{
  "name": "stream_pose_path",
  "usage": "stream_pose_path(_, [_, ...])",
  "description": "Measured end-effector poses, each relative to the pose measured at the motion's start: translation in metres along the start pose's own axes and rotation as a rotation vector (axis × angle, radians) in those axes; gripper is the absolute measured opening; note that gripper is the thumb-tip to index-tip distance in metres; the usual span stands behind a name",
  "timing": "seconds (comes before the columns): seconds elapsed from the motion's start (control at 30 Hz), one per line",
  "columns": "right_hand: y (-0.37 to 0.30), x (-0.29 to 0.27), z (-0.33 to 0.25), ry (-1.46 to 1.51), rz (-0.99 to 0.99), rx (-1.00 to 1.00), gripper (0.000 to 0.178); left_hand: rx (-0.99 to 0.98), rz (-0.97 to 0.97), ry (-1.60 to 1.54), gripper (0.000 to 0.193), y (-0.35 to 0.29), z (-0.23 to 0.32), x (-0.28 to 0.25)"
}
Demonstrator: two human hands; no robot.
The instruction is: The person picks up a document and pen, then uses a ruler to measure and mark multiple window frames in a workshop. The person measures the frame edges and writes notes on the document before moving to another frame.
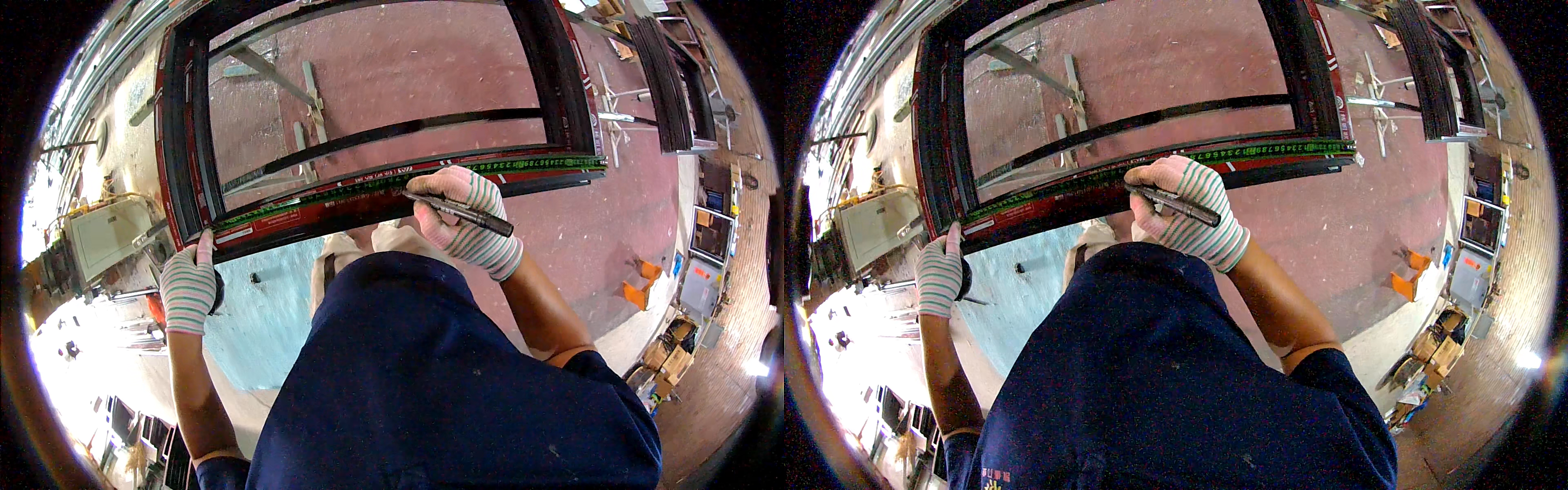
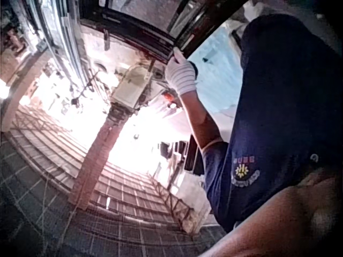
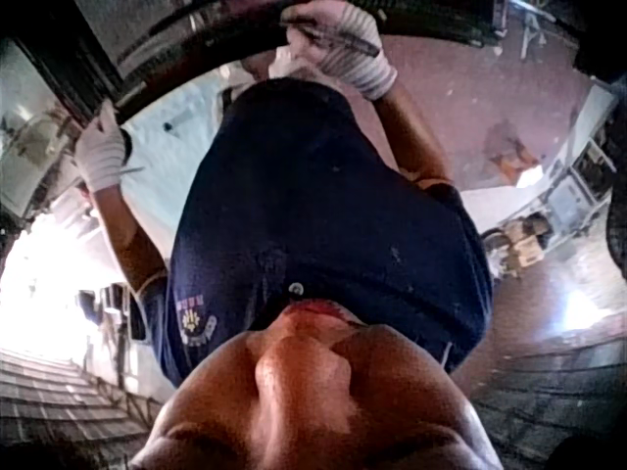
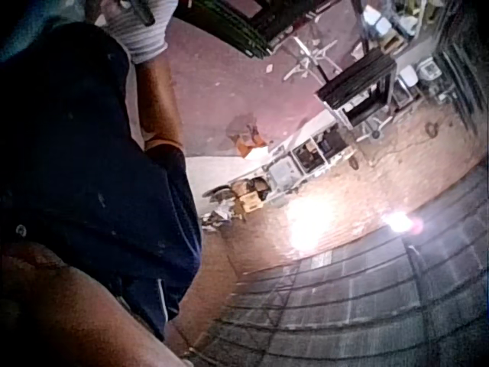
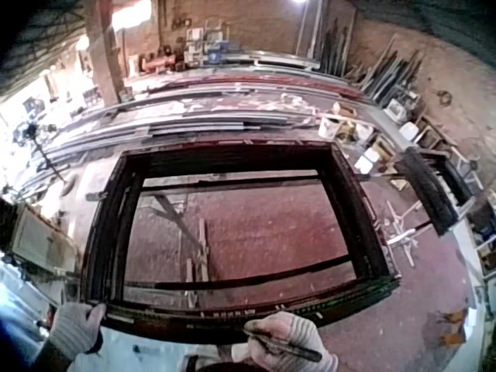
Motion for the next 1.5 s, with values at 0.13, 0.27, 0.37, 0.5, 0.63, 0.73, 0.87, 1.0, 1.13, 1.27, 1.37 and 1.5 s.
stream_pose_path(0.13, [0.000, 0.003, 0.002, -0.006, -0.005, 0.005, 0.022, 0.017, 0.038, -0.039, 0.073, -0.002, 0.005, -0.003])
stream_pose_path(0.27, [-0.001, 0.005, 0.004, -0.020, -0.034, 0.027, 0.022, -0.009, 0.015, -0.085, 0.073, 0.000, 0.003, -0.002])
stream_pose_path(0.37, [0.000, 0.007, 0.003, -0.026, -0.022, 0.017, 0.021, -0.002, 0.057, -0.122, 0.073, 0.000, 0.000, 0.001])
stream_pose_path(0.5, [0.001, 0.005, 0.001, -0.061, -0.024, 0.012, 0.021, 0.016, 0.048, -0.115, 0.073, 0.005, -0.005, 0.001])
stream_pose_path(0.63, [0.001, 0.006, 0.001, -0.066, -0.018, 0.015, 0.021, -0.008, 0.020, -0.138, 0.074, 0.009, -0.011, 0.003])
stream_pose_path(0.73, [0.002, 0.007, 0.002, -0.067, -0.014, -0.010, 0.021, -0.014, 0.019, -0.141, 0.075, 0.004, -0.004, 0.002])
stream_pose_path(0.87, [0.001, 0.006, 0.003, -0.043, -0.042, -0.017, 0.020, -0.020, 0.014, -0.141, 0.075, 0.004, -0.002, 0.000])
stream_pose_path(1.0, [0.001, 0.006, 0.002, -0.057, -0.058, -0.007, 0.018, -0.005, 0.046, -0.138, 0.075, 0.006, -0.007, 0.002])
stream_pose_path(1.13, [0.002, 0.005, 0.000, -0.053, -0.081, 0.017, 0.016, -0.009, 0.025, -0.142, 0.074, 0.006, -0.005, 0.001])
stream_pose_path(1.27, [0.003, 0.004, 0.000, -0.048, -0.096, 0.029, 0.016, 0.001, 0.023, -0.141, 0.074, 0.005, -0.005, 0.001])
stream_pose_path(1.37, [0.000, 0.005, 0.002, -0.045, -0.104, 0.025, 0.018, -0.009, 0.033, -0.148, 0.073, 0.002, -0.003, 0.000])
stream_pose_path(1.5, [-0.001, 0.001, 0.004, 0.032, -0.107, 0.093, 0.018, 0.053, 0.058, -0.121, 0.071, 0.004, -0.005, -0.001])
Point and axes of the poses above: each hand's wrist, its own y-axis towards the middle knuckle, its own x-axis out of the palm, z = x × y, the point moved 5 cm from there along y, towards the middle knuckle, and after that the axes turned 13 degrees about -y, right-handed, at the moved point
